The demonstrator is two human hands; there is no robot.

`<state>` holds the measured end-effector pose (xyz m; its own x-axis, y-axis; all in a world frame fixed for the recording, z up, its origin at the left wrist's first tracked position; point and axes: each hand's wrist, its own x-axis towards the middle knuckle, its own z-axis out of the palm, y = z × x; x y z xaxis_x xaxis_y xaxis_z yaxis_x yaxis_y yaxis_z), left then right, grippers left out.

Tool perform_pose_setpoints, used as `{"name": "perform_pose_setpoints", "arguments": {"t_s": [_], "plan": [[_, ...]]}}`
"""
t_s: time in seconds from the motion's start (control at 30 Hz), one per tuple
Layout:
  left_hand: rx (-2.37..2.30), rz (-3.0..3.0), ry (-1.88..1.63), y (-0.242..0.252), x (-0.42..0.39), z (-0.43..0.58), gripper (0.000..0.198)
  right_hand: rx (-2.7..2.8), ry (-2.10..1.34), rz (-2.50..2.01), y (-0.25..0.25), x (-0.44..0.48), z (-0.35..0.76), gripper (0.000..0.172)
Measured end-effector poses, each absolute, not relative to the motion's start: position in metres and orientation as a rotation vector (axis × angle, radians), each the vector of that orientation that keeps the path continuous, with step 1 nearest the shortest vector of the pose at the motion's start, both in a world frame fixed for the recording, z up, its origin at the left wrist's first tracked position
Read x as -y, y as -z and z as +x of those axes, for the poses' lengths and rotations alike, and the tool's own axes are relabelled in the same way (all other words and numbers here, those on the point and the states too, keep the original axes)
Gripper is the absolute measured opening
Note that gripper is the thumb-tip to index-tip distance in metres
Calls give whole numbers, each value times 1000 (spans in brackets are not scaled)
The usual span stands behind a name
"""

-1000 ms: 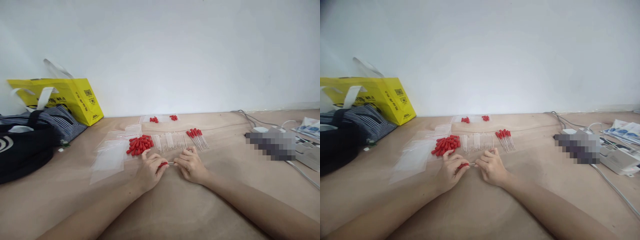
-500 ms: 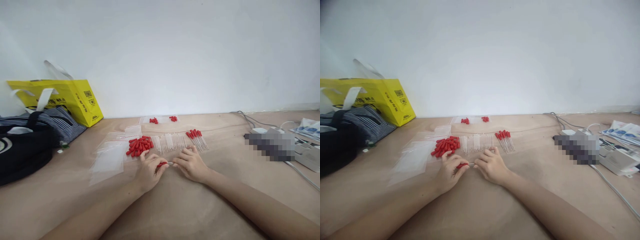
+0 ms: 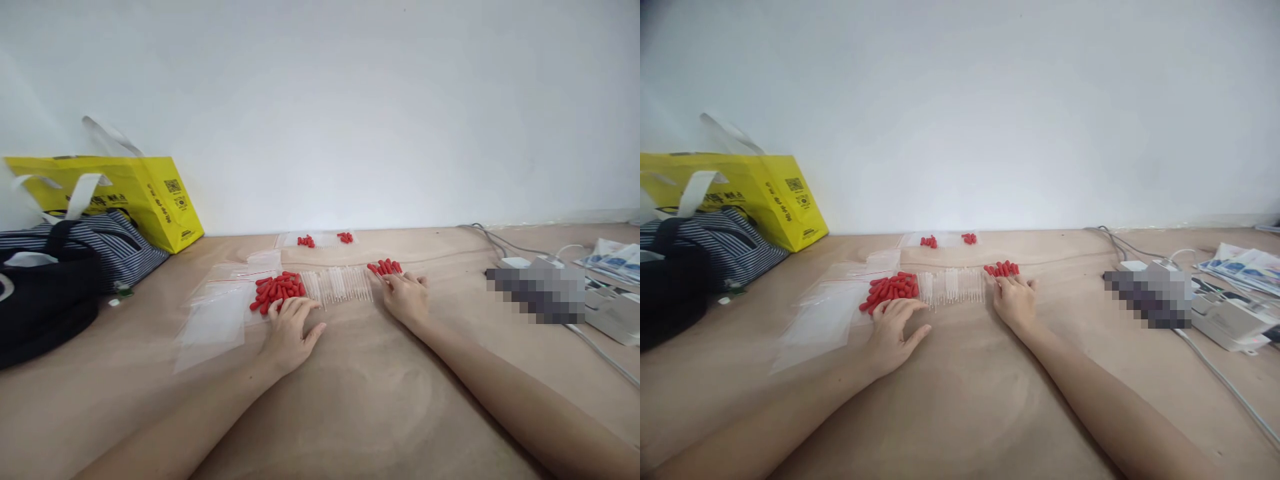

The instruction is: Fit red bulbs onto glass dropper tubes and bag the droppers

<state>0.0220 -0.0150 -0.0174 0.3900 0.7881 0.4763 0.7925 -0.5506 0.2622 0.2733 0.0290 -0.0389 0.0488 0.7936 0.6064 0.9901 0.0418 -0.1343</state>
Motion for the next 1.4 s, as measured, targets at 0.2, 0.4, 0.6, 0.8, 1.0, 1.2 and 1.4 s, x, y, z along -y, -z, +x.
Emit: {"name": "perform_pose_setpoints", "arguments": {"t_s": [0.2, 0.4, 0.6, 0.8, 1.0, 1.2, 1.4], "plan": [[1496, -2593, 891, 17, 15, 22, 13, 1846, 386, -1938, 39, -33, 262, 26], [1490, -2526, 886, 18, 14, 22, 8, 1858, 357, -1961, 37, -35, 258, 28], [1489, -2485, 862, 22, 14, 22, 6, 1789, 340, -1958, 30, -36, 252, 29], [1573, -2371, 870, 9, 3, 17, 10, 1856, 175, -2145, 19, -48, 243, 29], [1778, -2198, 775, -11, -30, -13, 19, 1909, 195, -2202, 19, -56, 240, 28], [1779, -2357, 577, -17, -51, -21, 19, 1883, 237, -2178, 21, -52, 237, 29], [1621, -2373, 718, -25, -53, -14, 13, 2120, 259, -1557, 20, -25, 244, 22]]}}
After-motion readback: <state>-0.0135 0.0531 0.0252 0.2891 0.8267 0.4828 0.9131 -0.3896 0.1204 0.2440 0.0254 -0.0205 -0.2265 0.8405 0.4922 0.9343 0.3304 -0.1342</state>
